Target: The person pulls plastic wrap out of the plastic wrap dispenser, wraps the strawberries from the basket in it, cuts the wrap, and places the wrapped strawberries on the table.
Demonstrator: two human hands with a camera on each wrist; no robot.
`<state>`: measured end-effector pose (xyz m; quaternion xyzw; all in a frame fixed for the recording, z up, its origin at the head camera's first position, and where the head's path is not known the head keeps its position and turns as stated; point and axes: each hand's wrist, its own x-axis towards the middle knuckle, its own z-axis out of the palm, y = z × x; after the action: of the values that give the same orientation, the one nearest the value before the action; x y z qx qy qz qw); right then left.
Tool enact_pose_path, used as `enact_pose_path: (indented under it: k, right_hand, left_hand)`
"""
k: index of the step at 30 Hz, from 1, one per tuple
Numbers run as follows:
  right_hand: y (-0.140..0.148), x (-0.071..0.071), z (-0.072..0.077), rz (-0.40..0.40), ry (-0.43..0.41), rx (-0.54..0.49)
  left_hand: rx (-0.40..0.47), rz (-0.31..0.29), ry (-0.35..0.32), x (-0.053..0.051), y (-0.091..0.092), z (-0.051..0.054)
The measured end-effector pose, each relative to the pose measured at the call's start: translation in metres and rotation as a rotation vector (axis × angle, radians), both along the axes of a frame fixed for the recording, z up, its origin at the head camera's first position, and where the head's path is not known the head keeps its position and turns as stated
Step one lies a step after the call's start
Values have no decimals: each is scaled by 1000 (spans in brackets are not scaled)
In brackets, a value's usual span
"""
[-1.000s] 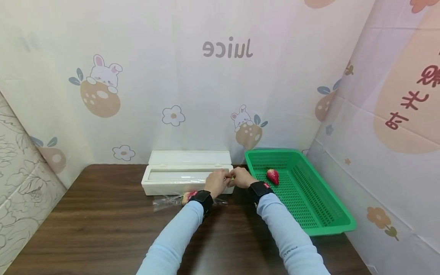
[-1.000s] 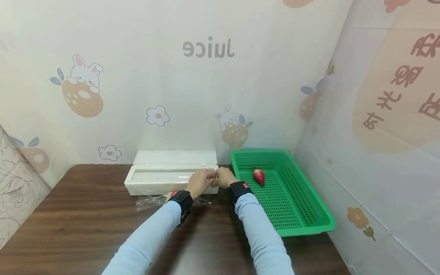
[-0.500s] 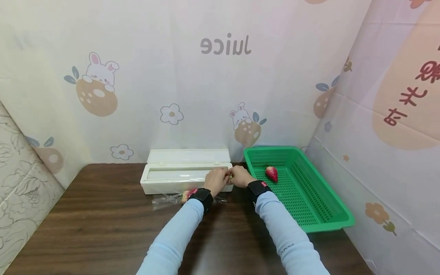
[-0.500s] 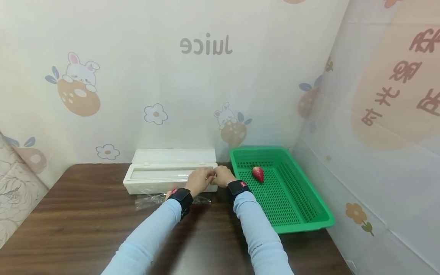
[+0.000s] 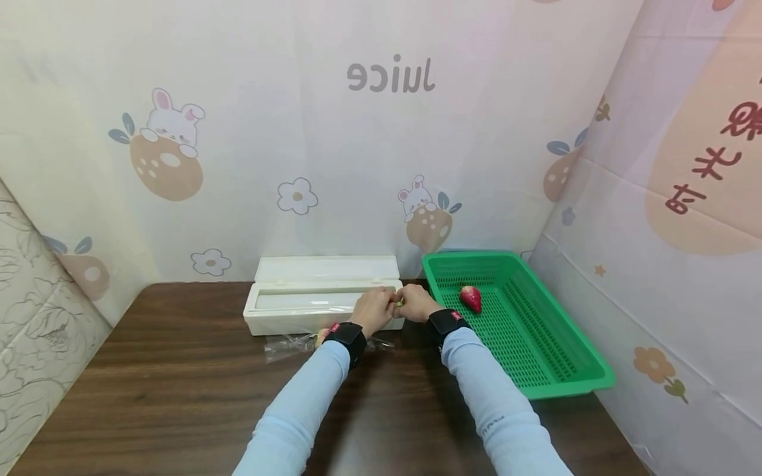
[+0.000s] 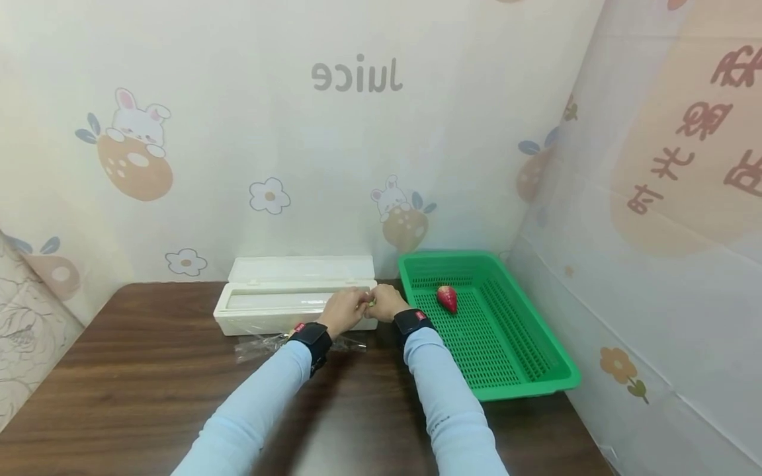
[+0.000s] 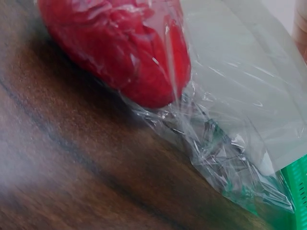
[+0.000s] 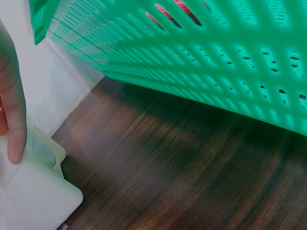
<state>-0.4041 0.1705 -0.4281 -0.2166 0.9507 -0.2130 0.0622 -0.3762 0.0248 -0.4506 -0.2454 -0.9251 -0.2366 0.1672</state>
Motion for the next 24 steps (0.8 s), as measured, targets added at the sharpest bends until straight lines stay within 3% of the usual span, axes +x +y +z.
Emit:
enact_pose_path:
  k: [7,15,24]
  right_hand:
    - [-4,4,6,-49,9,16]
    - [-6,8,8,-80,14,29]
    - [-7,10,6,-97,21,34]
  left_hand:
    - [-5,-24,19,-2,-3,2]
    - [-27,-38,-15,-4,-5,5]
    - [-13,-61,-25,-3,-15,1]
